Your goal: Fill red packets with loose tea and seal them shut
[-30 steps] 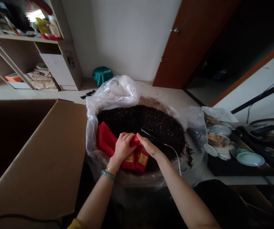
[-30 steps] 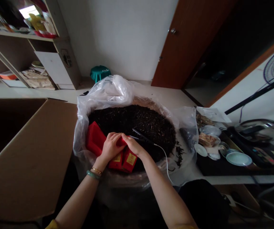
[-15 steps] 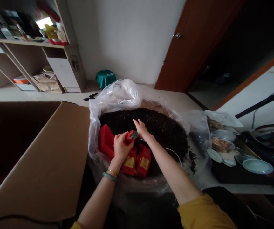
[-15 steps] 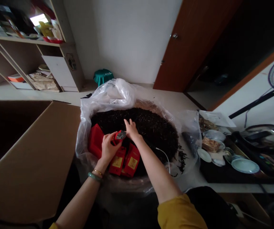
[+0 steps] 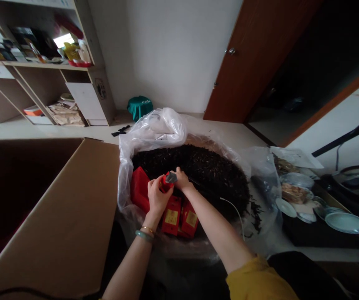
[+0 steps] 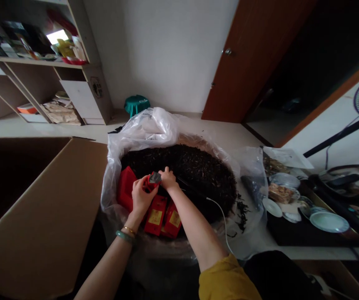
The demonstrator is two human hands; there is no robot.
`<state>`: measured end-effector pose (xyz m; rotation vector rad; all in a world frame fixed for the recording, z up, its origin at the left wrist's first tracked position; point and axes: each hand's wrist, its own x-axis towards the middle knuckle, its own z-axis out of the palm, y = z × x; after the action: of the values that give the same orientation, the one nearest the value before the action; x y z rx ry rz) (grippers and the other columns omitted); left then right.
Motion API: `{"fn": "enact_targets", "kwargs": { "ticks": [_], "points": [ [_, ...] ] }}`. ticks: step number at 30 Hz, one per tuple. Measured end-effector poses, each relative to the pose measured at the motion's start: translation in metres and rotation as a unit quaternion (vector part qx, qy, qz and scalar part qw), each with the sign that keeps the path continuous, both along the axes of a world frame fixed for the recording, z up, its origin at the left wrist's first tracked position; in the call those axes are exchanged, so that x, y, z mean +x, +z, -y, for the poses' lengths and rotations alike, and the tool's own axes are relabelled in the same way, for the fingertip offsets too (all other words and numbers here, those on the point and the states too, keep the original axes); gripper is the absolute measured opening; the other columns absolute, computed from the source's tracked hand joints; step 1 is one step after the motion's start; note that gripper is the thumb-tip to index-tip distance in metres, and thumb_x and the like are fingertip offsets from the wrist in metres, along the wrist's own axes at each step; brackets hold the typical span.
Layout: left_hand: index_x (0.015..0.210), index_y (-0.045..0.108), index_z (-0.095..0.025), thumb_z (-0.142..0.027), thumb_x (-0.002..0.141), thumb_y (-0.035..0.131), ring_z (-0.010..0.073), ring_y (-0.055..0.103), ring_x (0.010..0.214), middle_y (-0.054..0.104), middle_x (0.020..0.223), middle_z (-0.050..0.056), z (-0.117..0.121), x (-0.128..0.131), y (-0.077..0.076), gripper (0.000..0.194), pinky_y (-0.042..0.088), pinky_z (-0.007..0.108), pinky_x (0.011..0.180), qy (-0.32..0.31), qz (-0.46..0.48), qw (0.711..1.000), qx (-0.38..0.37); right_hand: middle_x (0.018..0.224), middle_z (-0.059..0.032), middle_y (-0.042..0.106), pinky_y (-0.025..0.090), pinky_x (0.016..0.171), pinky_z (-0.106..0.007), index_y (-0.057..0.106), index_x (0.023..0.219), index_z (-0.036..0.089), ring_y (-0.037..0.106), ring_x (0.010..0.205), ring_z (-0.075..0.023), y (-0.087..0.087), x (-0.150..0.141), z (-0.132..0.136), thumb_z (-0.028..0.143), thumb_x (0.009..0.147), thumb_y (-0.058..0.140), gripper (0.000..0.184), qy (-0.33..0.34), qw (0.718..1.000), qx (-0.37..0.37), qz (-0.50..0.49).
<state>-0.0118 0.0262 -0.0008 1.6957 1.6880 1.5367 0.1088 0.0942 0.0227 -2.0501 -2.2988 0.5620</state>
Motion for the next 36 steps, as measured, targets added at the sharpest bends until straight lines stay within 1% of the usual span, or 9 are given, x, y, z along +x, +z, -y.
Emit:
{"fn": "enact_targets", "kwargs": {
  "ticks": [5,11,14,16,20,23,26,32,36],
  "points": [
    [0.107,0.063,-0.019,-0.023,0.062,0.074,0.0208,0.059,0.085,0.063,0.091,0.006,-0.001,-0.001,0.0,0.046,0.054,0.033,0.073,0.002,0.001,1.0,0.006,0.117,-0.016,0.053,0.046,0.076,-0.034,0.062,0.111,0.02,0.059,0.097,-0.0274,0.0,-0.003,0.004,0.023,0.087,0.048,0.028,0.003,1.0,0.008,-0.009],
    [0.108,0.063,-0.019,-0.024,0.063,0.073,0.0192,0.06,0.083,0.061,0.093,0.006,-0.002,-0.002,-0.001,0.047,0.054,0.033,0.074,0.008,0.022,1.0,-0.009,0.101,-0.0087,0.062,0.045,0.073,-0.026,0.068,0.097,0.02,0.062,0.089,-0.0208,0.008,0.012,0.012,0.018,0.075,0.062,0.023,0.026,0.997,0.036,-0.057],
    [0.108,0.063,-0.02,-0.022,0.063,0.073,0.0196,0.059,0.085,0.061,0.094,0.006,-0.002,-0.001,-0.002,0.047,0.054,0.033,0.074,0.005,0.018,1.0,-0.01,0.1,-0.0044,0.064,0.044,0.079,-0.024,0.068,0.098,0.022,0.061,0.092,-0.0174,0.021,0.034,0.019,0.014,0.071,0.063,0.029,0.026,0.991,0.072,-0.109],
    [0.109,0.063,-0.02,-0.022,0.062,0.074,0.0196,0.059,0.085,0.061,0.094,0.006,-0.003,-0.001,-0.003,0.048,0.054,0.033,0.073,0.002,0.014,1.0,-0.013,0.095,-0.002,0.066,0.045,0.08,-0.025,0.069,0.093,0.021,0.061,0.088,-0.0165,0.033,0.049,0.025,0.011,0.067,0.064,0.029,0.019,0.974,0.107,-0.196],
    [0.11,0.062,-0.02,-0.023,0.063,0.074,0.0201,0.059,0.085,0.061,0.095,0.006,-0.003,-0.001,-0.006,0.049,0.054,0.033,0.072,-0.012,0.002,1.0,-0.019,0.088,0.0005,0.066,0.047,0.08,-0.028,0.069,0.088,0.021,0.061,0.083,-0.0156,0.065,0.059,0.038,0.012,0.067,0.065,0.023,0.063,0.943,0.136,-0.296],
    [0.11,0.062,-0.02,-0.024,0.063,0.074,0.0209,0.059,0.085,0.062,0.094,0.006,-0.003,-0.001,-0.006,0.049,0.054,0.034,0.072,-0.018,-0.013,1.0,-0.012,0.088,-0.0001,0.064,0.046,0.08,-0.026,0.069,0.085,0.021,0.061,0.083,-0.0143,0.085,0.047,0.047,0.009,0.066,0.067,0.023,0.113,0.942,0.138,-0.283],
    [0.109,0.062,-0.021,-0.023,0.062,0.074,0.0219,0.06,0.085,0.063,0.091,0.005,-0.003,-0.001,-0.006,0.048,0.054,0.035,0.073,-0.022,-0.026,0.999,-0.006,0.092,-0.0021,0.062,0.047,0.08,-0.026,0.071,0.086,0.021,0.061,0.084,-0.0143,0.096,0.031,0.052,0.007,0.067,0.067,0.025,0.13,0.954,0.127,-0.237],
    [0.108,0.062,-0.02,-0.026,0.065,0.072,0.0231,0.061,0.088,0.063,0.095,0.007,-0.003,-0.001,-0.007,0.044,0.054,0.039,0.079,-0.022,-0.042,0.999,0.001,0.109,-0.0056,0.059,0.046,0.086,-0.026,0.067,0.107,0.022,0.06,0.093,-0.0151,0.099,0.017,0.054,0.002,0.069,0.064,0.042,0.122,0.966,0.134,-0.184],
    [0.106,0.063,-0.018,-0.027,0.065,0.072,0.0236,0.061,0.089,0.064,0.095,0.009,-0.003,0.0,-0.008,0.043,0.053,0.039,0.08,-0.025,-0.047,0.999,0.003,0.098,-0.0048,0.063,0.046,0.083,-0.025,0.069,0.099,0.02,0.061,0.09,-0.0152,0.096,0.016,0.052,0.003,0.073,0.061,0.032,0.114,0.971,0.134,-0.163]
  ]
}}
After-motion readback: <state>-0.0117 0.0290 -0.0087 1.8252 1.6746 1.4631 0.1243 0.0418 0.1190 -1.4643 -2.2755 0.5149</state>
